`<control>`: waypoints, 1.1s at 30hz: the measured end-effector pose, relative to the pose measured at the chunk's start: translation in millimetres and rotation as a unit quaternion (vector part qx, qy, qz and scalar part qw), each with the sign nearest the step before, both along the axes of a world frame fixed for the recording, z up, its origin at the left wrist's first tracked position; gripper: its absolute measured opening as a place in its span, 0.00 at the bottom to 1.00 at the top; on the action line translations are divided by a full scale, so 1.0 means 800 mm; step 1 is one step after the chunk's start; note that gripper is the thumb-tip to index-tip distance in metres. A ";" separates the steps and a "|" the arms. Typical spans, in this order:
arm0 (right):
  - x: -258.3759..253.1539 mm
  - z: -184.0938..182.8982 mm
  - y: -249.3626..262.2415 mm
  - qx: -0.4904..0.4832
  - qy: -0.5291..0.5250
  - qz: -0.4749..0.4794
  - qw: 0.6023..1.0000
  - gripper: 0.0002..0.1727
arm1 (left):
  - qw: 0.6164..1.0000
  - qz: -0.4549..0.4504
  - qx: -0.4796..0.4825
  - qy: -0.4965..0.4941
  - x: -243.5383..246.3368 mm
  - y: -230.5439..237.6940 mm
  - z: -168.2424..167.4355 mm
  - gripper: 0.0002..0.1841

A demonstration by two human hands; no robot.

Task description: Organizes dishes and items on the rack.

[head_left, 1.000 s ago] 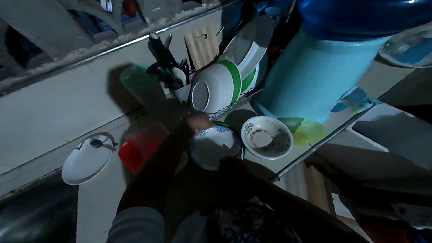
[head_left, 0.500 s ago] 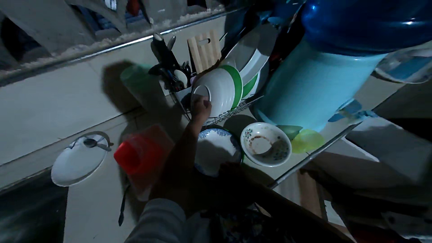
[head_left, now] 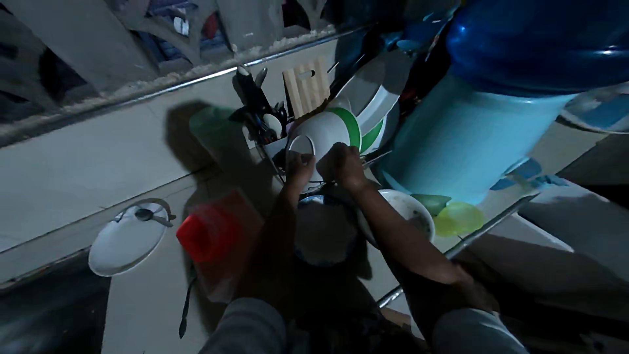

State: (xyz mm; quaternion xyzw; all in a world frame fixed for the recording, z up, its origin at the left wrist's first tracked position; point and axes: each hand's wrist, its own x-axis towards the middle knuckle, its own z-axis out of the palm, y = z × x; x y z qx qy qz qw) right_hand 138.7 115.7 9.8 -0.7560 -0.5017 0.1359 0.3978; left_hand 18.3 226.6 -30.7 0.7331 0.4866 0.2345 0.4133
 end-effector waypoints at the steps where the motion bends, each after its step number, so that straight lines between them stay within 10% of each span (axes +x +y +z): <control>1: -0.007 0.001 0.005 -0.010 0.003 -0.028 1.000 0.38 | 1.000 0.002 0.002 -0.002 0.001 0.000 0.000 0.33; 17: -0.042 0.050 0.025 -0.158 0.024 -0.098 0.982 0.36 | 0.999 0.024 -0.011 0.032 0.003 -0.017 0.017 0.31; 33: 0.003 0.049 0.027 -0.085 0.223 -0.037 0.970 0.20 | 0.995 0.090 0.007 -0.043 0.000 -0.009 0.009 0.31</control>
